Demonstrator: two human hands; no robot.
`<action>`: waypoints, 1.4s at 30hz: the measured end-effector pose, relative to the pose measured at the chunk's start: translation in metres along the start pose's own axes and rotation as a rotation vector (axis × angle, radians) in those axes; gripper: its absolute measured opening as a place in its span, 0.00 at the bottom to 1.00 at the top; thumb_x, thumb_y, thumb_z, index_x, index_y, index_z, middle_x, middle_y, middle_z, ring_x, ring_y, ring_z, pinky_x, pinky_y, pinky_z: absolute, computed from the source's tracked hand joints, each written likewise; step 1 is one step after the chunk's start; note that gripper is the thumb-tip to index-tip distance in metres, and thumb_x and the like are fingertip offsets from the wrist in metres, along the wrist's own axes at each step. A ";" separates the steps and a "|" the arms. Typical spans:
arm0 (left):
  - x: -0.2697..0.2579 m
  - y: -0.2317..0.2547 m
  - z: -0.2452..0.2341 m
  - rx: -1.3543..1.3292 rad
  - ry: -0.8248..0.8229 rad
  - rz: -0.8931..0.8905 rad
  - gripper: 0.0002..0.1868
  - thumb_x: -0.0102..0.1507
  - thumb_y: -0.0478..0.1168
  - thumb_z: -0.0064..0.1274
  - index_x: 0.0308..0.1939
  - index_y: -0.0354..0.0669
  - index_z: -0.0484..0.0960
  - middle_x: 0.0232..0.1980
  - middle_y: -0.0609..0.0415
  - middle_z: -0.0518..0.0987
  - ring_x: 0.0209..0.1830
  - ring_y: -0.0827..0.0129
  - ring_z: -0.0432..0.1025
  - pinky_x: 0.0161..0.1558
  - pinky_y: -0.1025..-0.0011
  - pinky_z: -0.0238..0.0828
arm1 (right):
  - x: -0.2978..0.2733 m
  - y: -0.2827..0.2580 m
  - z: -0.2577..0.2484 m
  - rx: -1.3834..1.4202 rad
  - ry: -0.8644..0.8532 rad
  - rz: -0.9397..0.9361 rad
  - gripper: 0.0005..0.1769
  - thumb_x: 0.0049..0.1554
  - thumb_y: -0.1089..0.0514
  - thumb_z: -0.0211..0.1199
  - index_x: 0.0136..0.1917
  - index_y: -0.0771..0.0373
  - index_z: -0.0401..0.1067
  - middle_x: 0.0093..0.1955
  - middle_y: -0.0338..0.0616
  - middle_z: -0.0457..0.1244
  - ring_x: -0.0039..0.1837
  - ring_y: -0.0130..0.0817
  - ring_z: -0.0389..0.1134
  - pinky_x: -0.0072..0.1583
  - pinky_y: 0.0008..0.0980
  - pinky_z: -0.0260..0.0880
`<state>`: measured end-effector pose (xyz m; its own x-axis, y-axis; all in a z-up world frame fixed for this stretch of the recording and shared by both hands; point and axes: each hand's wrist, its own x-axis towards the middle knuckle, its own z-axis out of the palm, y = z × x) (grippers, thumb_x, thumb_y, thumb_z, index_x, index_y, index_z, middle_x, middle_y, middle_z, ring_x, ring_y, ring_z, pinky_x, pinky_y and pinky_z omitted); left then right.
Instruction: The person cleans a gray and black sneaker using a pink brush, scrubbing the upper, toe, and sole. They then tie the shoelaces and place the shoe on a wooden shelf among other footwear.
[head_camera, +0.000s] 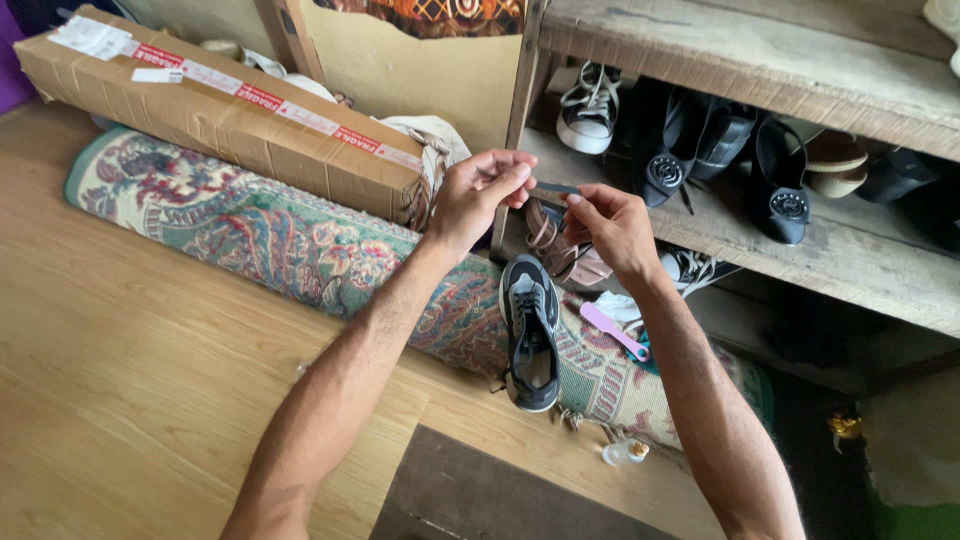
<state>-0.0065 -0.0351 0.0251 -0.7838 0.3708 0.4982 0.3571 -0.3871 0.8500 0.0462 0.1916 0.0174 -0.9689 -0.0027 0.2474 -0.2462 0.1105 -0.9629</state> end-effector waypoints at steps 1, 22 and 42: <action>-0.001 0.002 -0.002 -0.024 0.021 -0.011 0.14 0.70 0.41 0.55 0.54 0.35 0.83 0.42 0.54 0.83 0.39 0.76 0.76 0.43 0.77 0.76 | 0.001 -0.002 0.000 0.009 -0.002 -0.003 0.12 0.66 0.57 0.61 0.55 0.68 0.76 0.40 0.39 0.68 0.40 0.23 0.70 0.44 0.26 0.75; 0.001 -0.070 0.024 0.242 -0.325 -0.146 0.21 0.76 0.52 0.41 0.47 0.41 0.82 0.36 0.62 0.79 0.38 0.79 0.71 0.42 0.77 0.67 | -0.009 -0.052 0.002 0.076 -0.088 -0.114 0.15 0.67 0.54 0.58 0.59 0.68 0.75 0.43 0.41 0.69 0.43 0.26 0.72 0.47 0.27 0.77; 0.012 -0.086 0.024 0.265 -0.497 -0.254 0.27 0.73 0.58 0.34 0.59 0.48 0.82 0.44 0.63 0.83 0.43 0.79 0.73 0.50 0.77 0.70 | -0.027 -0.067 -0.023 0.130 -0.049 -0.109 0.14 0.69 0.54 0.56 0.57 0.67 0.74 0.43 0.41 0.68 0.45 0.28 0.71 0.49 0.30 0.76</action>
<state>-0.0342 0.0231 -0.0383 -0.5535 0.7973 0.2407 0.3547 -0.0359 0.9343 0.0891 0.2075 0.0774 -0.9354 -0.0564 0.3490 -0.3483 -0.0222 -0.9371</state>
